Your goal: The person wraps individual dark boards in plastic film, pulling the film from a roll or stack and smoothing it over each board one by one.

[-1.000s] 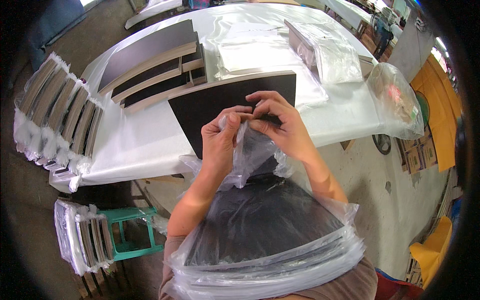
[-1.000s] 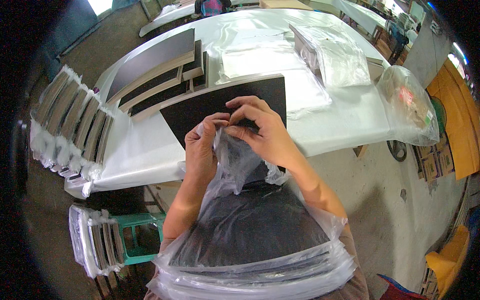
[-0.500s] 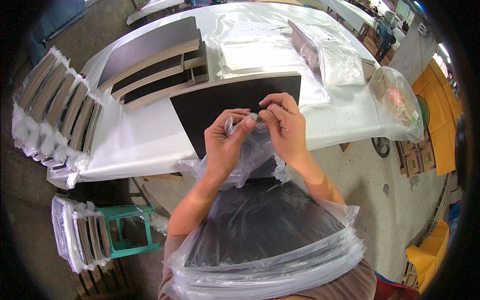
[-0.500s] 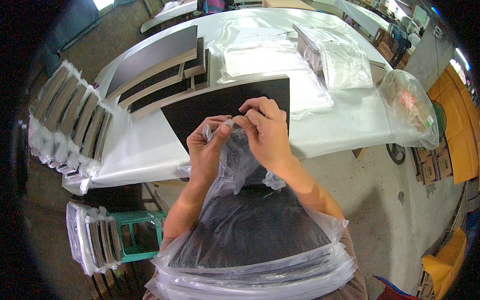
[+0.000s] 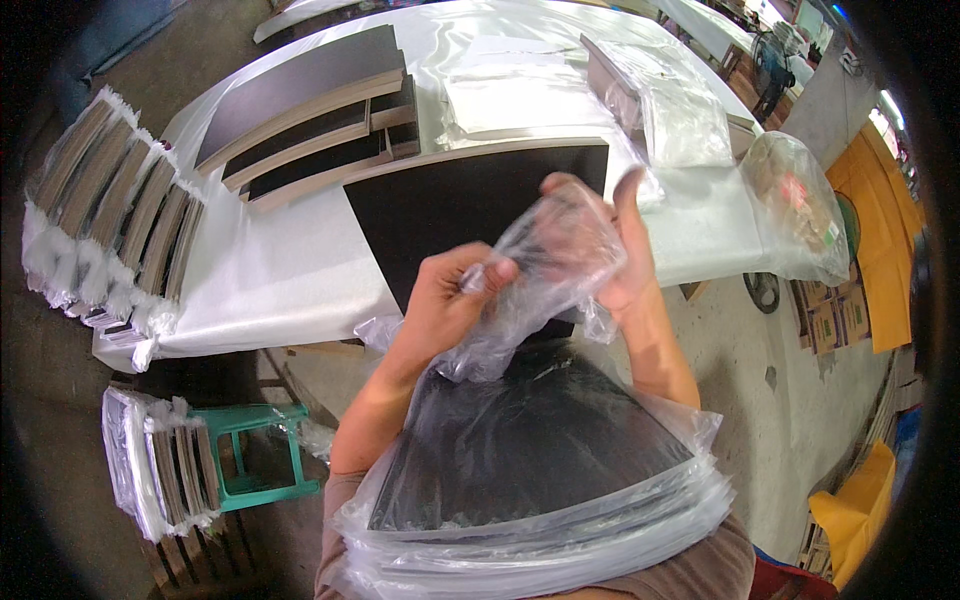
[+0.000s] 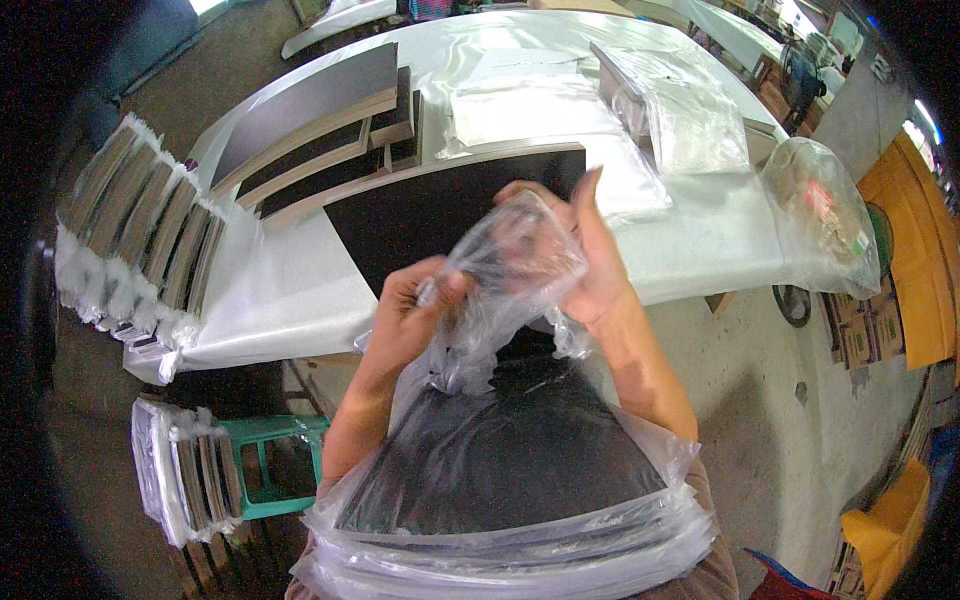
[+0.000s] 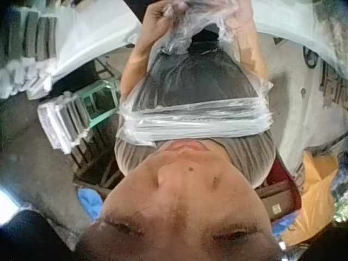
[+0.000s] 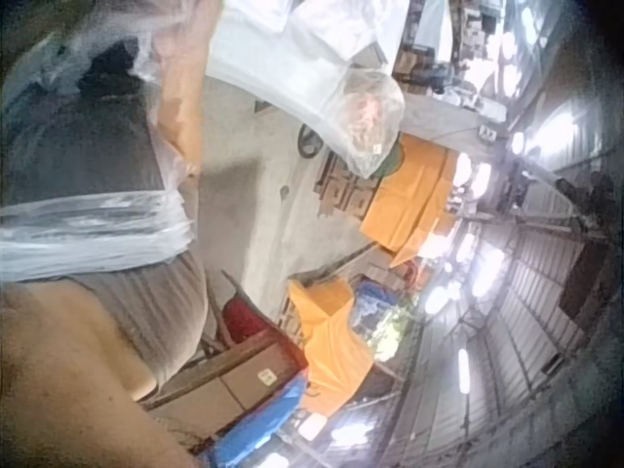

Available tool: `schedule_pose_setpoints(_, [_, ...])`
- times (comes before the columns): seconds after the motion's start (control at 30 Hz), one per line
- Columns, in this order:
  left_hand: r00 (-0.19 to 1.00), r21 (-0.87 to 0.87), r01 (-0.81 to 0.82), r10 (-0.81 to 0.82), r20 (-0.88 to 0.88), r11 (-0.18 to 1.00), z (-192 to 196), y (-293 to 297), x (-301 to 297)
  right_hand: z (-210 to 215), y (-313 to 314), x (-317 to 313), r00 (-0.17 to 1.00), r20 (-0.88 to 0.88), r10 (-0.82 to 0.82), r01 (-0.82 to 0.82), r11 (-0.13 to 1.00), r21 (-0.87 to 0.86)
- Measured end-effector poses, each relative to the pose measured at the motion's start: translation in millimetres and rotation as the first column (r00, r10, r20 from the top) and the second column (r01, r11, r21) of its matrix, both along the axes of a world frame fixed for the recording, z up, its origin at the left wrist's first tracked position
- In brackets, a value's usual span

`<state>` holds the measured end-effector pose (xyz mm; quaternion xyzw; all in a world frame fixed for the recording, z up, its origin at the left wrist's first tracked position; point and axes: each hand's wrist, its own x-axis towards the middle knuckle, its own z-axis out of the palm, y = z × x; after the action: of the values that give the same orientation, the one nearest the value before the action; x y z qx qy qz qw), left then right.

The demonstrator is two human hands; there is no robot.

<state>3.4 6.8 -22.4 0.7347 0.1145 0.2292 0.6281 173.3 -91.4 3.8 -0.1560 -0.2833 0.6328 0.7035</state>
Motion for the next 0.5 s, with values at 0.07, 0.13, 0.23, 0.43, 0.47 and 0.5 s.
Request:
schedule_pose_setpoints(0.07, [0.962,0.012,-0.158,0.151,0.228,0.987,2,1,6,-13,-5,-7,0.884,0.462,-0.067,0.137,0.983,-0.119])
schedule_pose_setpoints(0.13, [0.943,-0.383,-0.201,0.284,0.174,0.902,13,-4,3,-10,-12,-10,0.632,0.773,-0.049,-0.078,0.989,0.127])
schedule_pose_setpoints(0.23, [0.888,-0.833,0.152,0.297,0.351,0.532,7,14,-17,-16,-23,-7,0.657,0.752,-0.041,-0.360,0.860,0.361])
schedule_pose_setpoints(0.43, [0.511,-0.402,-0.583,0.703,0.494,0.707,-3,29,-57,-30,-42,10,0.866,0.495,-0.067,-0.192,0.870,0.453])
schedule_pose_setpoints(0.47, [0.541,-0.293,-0.603,0.650,0.534,0.742,-4,24,-54,-25,-45,10,0.883,0.455,-0.113,-0.108,0.895,0.432])
schedule_pose_setpoints(0.5, [0.624,-0.142,-0.579,0.549,0.557,0.803,-5,17,-50,-21,-47,10,0.883,0.441,-0.158,-0.037,0.914,0.403])
